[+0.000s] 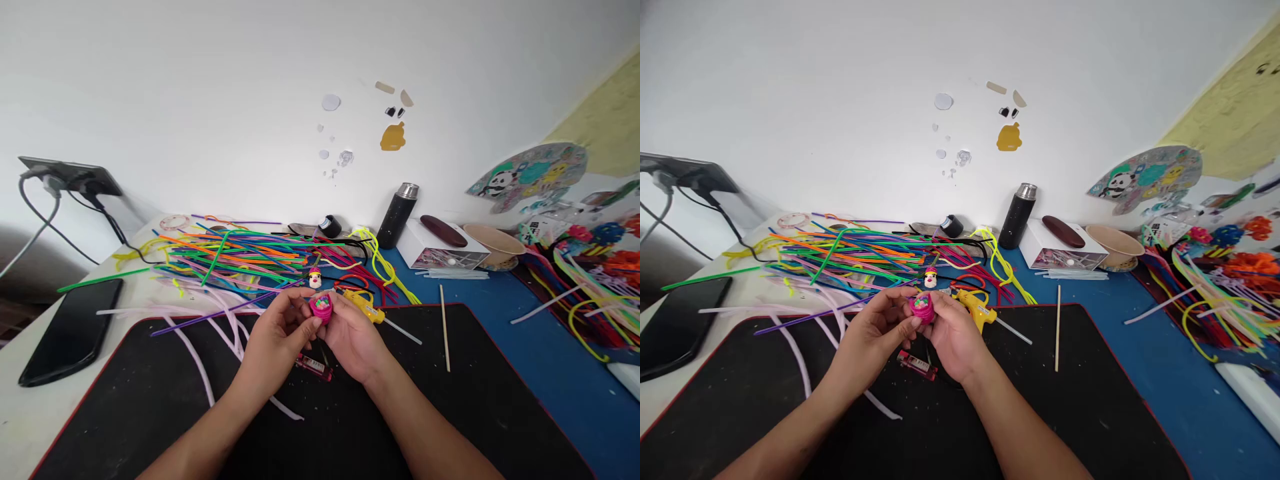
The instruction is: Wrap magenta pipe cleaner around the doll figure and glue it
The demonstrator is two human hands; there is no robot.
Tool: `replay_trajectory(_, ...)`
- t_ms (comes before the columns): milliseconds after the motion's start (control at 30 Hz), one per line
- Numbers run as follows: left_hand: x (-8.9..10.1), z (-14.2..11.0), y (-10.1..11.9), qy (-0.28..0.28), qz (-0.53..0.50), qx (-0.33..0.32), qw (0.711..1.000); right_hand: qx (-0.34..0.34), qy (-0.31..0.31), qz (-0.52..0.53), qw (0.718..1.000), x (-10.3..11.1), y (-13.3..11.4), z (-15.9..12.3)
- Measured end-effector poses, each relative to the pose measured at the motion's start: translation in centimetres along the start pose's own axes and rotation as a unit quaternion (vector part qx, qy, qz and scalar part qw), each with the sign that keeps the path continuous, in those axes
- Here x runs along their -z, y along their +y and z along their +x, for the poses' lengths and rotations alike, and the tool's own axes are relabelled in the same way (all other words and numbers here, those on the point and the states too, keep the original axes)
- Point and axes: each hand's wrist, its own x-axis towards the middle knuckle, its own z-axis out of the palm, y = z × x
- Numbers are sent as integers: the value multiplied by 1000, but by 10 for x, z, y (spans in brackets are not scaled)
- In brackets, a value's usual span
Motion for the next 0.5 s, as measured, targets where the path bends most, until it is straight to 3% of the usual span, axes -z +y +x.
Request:
replay_trajectory(267,1,1,-4,52,75,-30,995,-36,35,57,997,-2,7,0)
replay_trajectory(500,2,0,-5,46,118,-31,991,-66,56,88,992,-3,7,-1)
